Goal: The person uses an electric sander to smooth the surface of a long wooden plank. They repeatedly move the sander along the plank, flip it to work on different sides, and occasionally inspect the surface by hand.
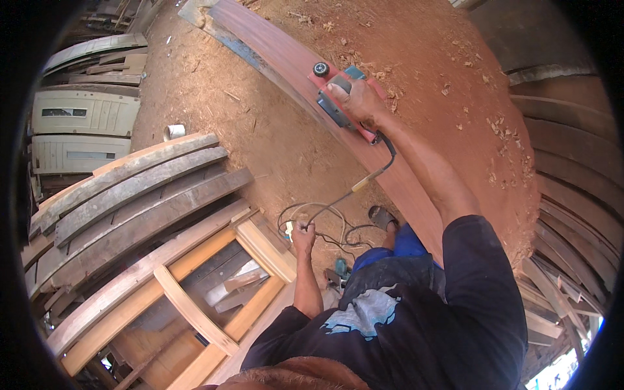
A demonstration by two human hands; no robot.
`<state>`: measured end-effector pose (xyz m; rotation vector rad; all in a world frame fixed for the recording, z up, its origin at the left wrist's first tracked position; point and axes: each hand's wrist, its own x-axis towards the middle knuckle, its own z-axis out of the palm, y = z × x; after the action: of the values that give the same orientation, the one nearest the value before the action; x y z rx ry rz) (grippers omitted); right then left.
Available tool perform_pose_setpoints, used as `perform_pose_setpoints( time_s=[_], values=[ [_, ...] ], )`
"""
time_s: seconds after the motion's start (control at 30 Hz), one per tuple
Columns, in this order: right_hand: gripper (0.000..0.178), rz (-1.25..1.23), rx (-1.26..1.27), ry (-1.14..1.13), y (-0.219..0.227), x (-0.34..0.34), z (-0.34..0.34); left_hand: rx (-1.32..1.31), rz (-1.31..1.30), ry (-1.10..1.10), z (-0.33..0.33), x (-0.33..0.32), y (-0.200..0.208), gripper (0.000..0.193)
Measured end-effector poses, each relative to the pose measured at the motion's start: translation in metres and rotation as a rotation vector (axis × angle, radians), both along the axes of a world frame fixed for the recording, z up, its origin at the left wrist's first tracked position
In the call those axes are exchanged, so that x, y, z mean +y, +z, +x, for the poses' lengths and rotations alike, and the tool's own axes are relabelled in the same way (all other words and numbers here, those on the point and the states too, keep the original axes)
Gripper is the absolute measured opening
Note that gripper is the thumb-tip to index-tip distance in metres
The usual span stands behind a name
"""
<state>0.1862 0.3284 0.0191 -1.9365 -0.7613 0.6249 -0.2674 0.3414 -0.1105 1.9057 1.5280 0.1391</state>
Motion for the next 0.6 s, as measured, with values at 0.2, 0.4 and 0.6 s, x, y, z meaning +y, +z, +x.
perform_pose_setpoints(
  time_s=[0.2, 0.4, 0.6],
  values=[
    [0.065, -0.065, -0.025, -0.007, -0.008, 0.043, 0.022, -0.047, 0.027, 0.005, 0.041, 0.075, -0.013, 0.024],
    [0.071, 0.027, 0.041, 0.004, 0.003, 0.080, 0.033, -0.012, 0.062, -0.022, 0.096, 0.146, -0.020, 0.022],
    [0.072, -0.019, 0.139, 0.025, 0.003, 0.135, 0.057, 0.072, 0.064, -0.027, 0.128, 0.186, -0.011, 0.021]
  ],
)
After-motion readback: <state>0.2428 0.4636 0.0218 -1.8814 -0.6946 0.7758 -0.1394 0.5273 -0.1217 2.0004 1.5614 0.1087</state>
